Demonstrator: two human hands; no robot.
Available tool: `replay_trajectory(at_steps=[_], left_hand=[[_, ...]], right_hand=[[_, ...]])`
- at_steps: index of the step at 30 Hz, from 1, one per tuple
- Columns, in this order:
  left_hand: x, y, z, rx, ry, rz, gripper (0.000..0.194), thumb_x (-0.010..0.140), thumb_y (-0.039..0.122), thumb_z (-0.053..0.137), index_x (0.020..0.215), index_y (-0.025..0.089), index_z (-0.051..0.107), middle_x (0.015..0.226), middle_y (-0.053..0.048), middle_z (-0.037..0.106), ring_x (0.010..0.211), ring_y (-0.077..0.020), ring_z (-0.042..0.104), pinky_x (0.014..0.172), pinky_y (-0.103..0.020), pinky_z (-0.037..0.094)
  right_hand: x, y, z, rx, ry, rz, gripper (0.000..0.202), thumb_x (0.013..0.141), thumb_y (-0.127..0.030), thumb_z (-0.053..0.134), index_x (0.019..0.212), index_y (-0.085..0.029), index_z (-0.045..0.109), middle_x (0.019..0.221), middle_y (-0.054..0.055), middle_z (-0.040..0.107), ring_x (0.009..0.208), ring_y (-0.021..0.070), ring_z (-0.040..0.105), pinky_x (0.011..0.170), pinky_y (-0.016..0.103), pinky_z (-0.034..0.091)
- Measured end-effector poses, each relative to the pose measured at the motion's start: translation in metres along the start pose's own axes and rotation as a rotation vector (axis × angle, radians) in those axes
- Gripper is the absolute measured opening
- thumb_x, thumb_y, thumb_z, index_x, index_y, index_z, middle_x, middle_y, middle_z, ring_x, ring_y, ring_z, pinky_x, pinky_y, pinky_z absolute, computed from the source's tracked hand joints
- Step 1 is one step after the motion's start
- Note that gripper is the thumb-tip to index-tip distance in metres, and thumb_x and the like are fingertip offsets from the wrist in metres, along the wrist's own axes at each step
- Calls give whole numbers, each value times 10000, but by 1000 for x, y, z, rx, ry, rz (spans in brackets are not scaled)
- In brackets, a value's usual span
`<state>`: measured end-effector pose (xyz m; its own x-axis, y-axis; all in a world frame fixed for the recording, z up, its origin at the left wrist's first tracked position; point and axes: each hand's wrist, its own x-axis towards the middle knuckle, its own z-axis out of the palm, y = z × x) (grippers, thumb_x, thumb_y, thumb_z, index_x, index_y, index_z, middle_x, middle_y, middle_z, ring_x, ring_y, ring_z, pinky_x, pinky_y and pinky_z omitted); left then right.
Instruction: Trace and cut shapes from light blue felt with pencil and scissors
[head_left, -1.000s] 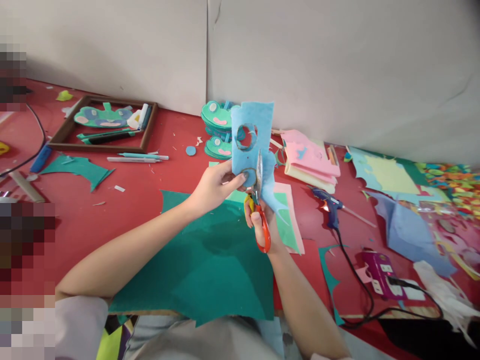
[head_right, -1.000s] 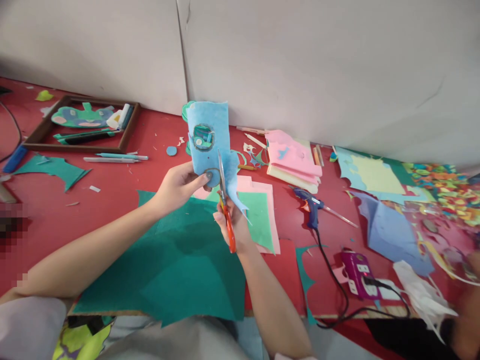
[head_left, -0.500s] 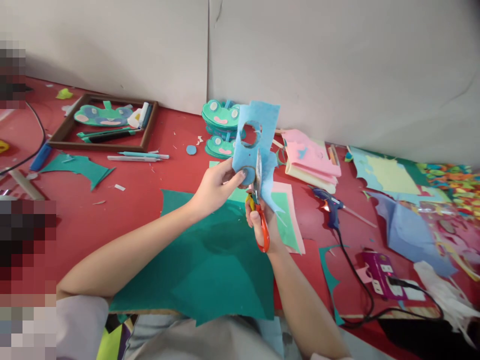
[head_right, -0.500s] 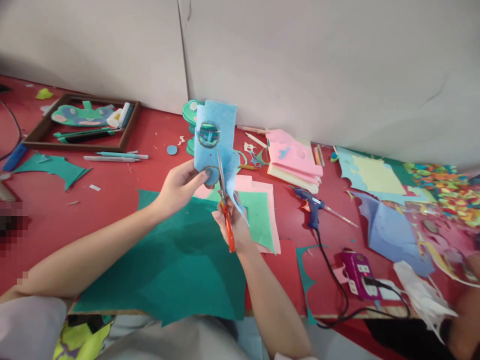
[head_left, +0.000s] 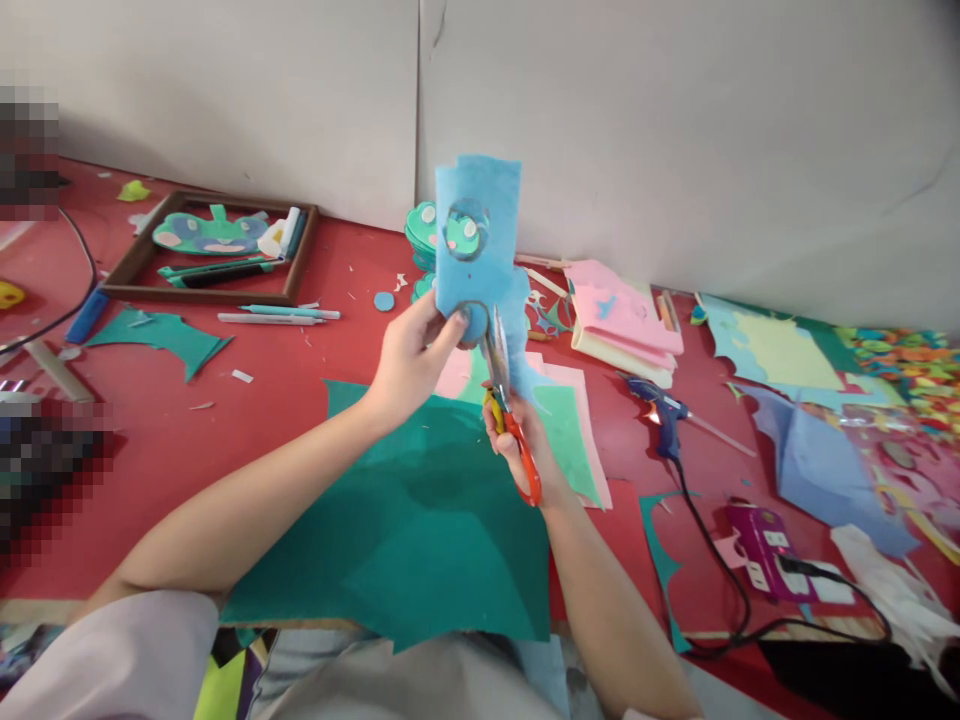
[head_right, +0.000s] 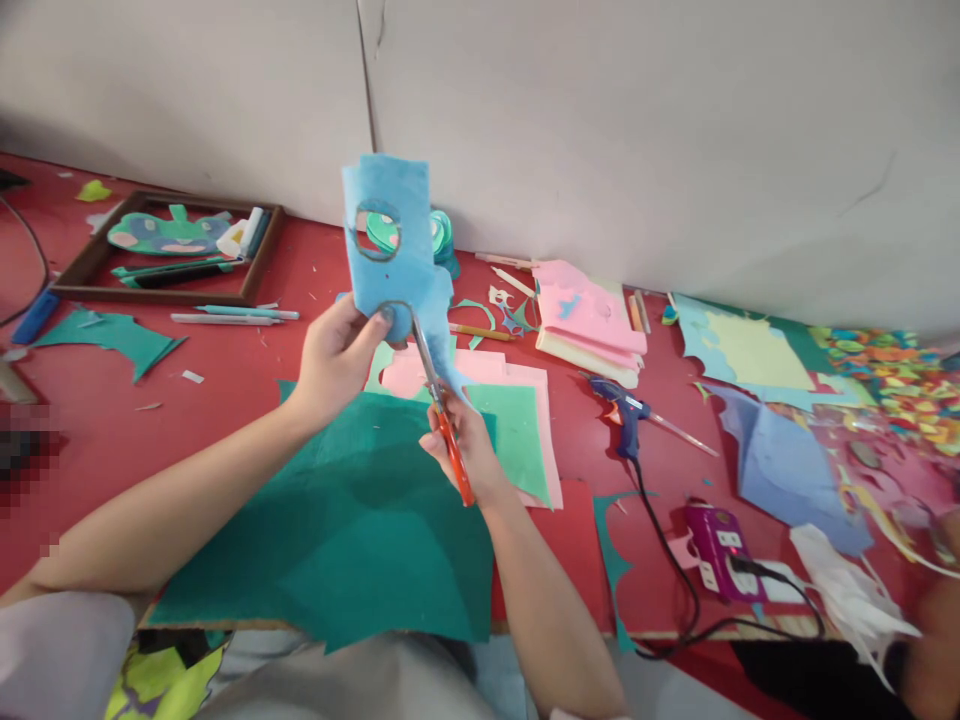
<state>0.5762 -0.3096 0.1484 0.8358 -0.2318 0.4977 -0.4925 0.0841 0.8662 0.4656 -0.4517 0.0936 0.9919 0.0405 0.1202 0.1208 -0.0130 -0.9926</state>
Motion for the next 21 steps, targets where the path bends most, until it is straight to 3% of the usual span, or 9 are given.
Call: replay_trajectory(at_steps=[7,11,15,18,21], left_hand=[[25,-9,-27,167,237,212,214,922,393,490,833,204,536,691,16,550,560,-90,552,535,-212,475],[23,-9,-27,312,106,197,165,926,343,476,883,201,549,742,2,592,636,-108,588,594,-224,494],[21,-4,-28,437,-91,159,97,890,242,499,873,180,571,796,-20,633,701,-127,603,655,-242,493],[24,0,-33,413,-147,114,99,876,226,500,880,173,584,811,-21,642,715,-128,608,675,-240,491],[28,3,-37,368,-175,72,113,868,229,503,896,168,594,813,-17,648,723,-127,610,679,-232,490]], right_hand=[[2,-1,1,33,-6,1,584,758,-650,582,1195,-284,458,747,-16,412,595,111,365,459,236,312],[2,-4,-6,93,-8,0,555,802,-648,520,1189,-258,445,713,-32,396,516,93,339,435,244,302],[0,-13,-21,165,-204,104,565,838,-671,429,1172,-216,461,711,-31,409,466,77,321,422,253,300],[-2,-18,-27,182,-289,143,570,833,-684,422,1146,-212,479,672,-38,396,458,82,315,419,255,282],[-2,-21,-26,168,-281,169,560,825,-681,442,1147,-225,487,630,-45,363,461,99,299,430,268,276]])
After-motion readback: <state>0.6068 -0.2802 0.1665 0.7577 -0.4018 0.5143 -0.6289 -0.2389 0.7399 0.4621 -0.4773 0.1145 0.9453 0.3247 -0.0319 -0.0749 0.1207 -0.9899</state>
